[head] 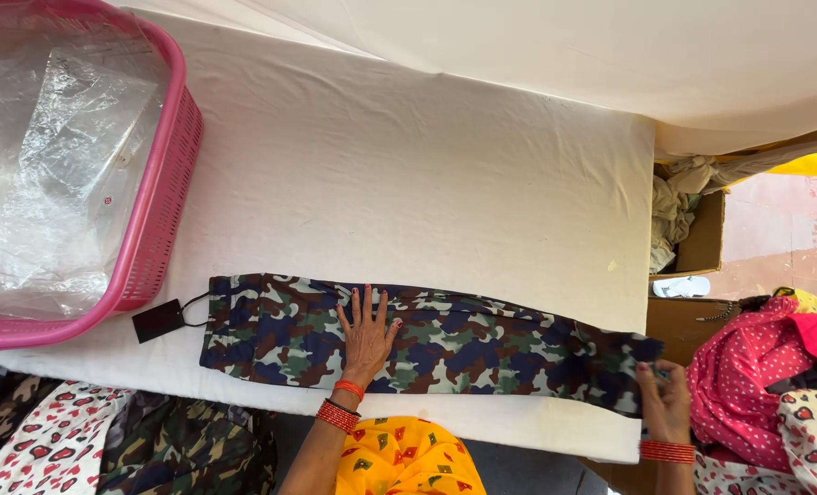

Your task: The person folds a pair of camouflage-patterned pants on a white table, smoothing the fabric and aligning the edges. They then place the folded pants into a clear plastic bag, seal it, and set it aside. The person repeats this process with a second pair of camouflage pants.

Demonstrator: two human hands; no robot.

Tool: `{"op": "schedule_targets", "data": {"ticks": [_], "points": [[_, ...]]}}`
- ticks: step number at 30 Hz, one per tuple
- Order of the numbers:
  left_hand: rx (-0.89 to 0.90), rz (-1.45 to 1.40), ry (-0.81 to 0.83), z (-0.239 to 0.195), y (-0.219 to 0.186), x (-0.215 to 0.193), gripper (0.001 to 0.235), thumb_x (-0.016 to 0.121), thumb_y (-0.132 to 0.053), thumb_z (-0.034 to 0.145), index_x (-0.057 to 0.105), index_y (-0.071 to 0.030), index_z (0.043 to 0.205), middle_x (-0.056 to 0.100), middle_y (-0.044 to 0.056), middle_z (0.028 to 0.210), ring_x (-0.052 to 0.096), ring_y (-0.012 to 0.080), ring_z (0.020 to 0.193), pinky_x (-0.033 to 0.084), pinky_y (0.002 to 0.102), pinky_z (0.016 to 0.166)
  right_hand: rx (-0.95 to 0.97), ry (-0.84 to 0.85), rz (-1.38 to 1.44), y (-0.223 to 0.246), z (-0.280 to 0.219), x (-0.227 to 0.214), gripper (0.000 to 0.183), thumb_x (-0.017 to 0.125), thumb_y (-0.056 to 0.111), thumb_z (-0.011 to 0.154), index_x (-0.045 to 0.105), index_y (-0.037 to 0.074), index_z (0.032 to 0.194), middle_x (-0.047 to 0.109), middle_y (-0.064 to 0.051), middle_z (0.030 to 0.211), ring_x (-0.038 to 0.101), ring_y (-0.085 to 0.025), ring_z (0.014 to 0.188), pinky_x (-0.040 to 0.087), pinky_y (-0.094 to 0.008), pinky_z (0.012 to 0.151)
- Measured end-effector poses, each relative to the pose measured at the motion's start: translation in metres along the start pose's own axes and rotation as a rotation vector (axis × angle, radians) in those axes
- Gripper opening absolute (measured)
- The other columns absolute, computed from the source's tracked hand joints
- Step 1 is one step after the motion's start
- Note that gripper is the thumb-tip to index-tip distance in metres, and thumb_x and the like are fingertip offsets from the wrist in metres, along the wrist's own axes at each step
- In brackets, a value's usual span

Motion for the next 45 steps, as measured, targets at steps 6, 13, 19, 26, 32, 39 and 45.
{"op": "schedule_targets", "data": {"ticks": [6,13,19,26,32,39,45], "points": [[0.074,-0.756,-0.090,-0.009,0.014,-0.014,0.072,0.033,-0.060,0.105,0.030,-0.015,0.161,0.031,0.014,0.166,0.021,0.0353,0.157,0.021,0.053,0.125,-0.170,0.370,0.145,0.136,-0.097,0.186,0.012,0.056,0.015,0.101,0.047,0.008,0.105,0.066,-0.001,0.071,0.056,-0.004,0.053,0.044,-0.021,0.042],[-0.343,-1.698,0.526,-0.015,0.097,-0.050,0.090,0.031,-0.075,0.093,0.047,-0.009,0.153,0.060,0.022,0.143,0.057,0.0419,0.127,0.046,0.055,0.105,-0.327,0.568,-0.079,0.173,-0.200,0.404,0.022,0.056,0.015,0.105,0.046,0.005,0.121,0.071,-0.011,0.085,0.067,-0.020,0.067,0.050,-0.033,0.057],[-0.278,-1.062,0.295,-0.017,0.138,-0.037,0.076,0.071,-0.055,0.087,0.054,-0.007,0.144,0.062,0.017,0.142,0.059,0.0291,0.128,0.046,0.041,0.104,-0.512,0.627,-0.135,0.159,-0.225,0.419,0.041,0.062,0.016,0.102,0.047,0.003,0.137,0.071,-0.012,0.114,0.074,-0.024,0.092,0.059,-0.035,0.070],[-0.165,-0.730,0.004,-0.028,0.125,-0.055,0.038,0.059,-0.027,0.105,0.060,-0.002,0.134,0.069,0.023,0.087,0.066,0.0310,0.072,0.048,0.042,0.064,-0.594,0.117,-0.659,0.082,-0.169,0.340,0.061,0.056,0.036,0.100,0.040,0.007,0.150,0.045,-0.019,0.150,0.039,-0.036,0.140,0.030,-0.049,0.115],[-0.048,-0.705,-0.134,-0.036,0.152,-0.070,0.031,0.054,-0.020,0.105,0.062,-0.002,0.129,0.064,0.015,0.065,0.057,0.0220,0.046,0.042,0.040,0.045,-0.373,0.113,-0.997,0.023,-0.157,0.317,0.072,0.037,0.053,0.102,0.020,0.018,0.163,0.019,-0.015,0.169,0.013,-0.035,0.156,0.008,-0.054,0.124],[-0.209,-0.593,-0.161,-0.032,0.180,-0.115,0.030,0.058,-0.021,0.104,0.066,-0.007,0.129,0.069,0.019,0.070,0.067,0.0288,0.054,0.047,0.044,0.051,-0.289,0.146,-0.981,0.017,-0.163,0.335,0.070,0.042,0.055,0.099,0.022,0.031,0.162,0.019,-0.015,0.169,0.013,-0.037,0.156,0.008,-0.058,0.122],[-0.021,-0.208,-0.414,-0.035,0.233,-0.065,0.049,0.063,-0.022,0.098,0.051,-0.008,0.144,0.073,0.020,0.106,0.071,0.0331,0.075,0.058,0.042,0.055,-0.287,0.163,-1.028,0.026,-0.167,0.343,0.073,0.044,0.057,0.096,0.022,0.034,0.161,0.019,-0.014,0.168,0.012,-0.038,0.155,0.008,-0.060,0.121]]}}
Point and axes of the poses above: each hand's wrist, its own z-axis towards the middle knuckle, its own x-axis out of the palm, y = z × x, the point moved 1 cm from there along z, towards the middle knuckle
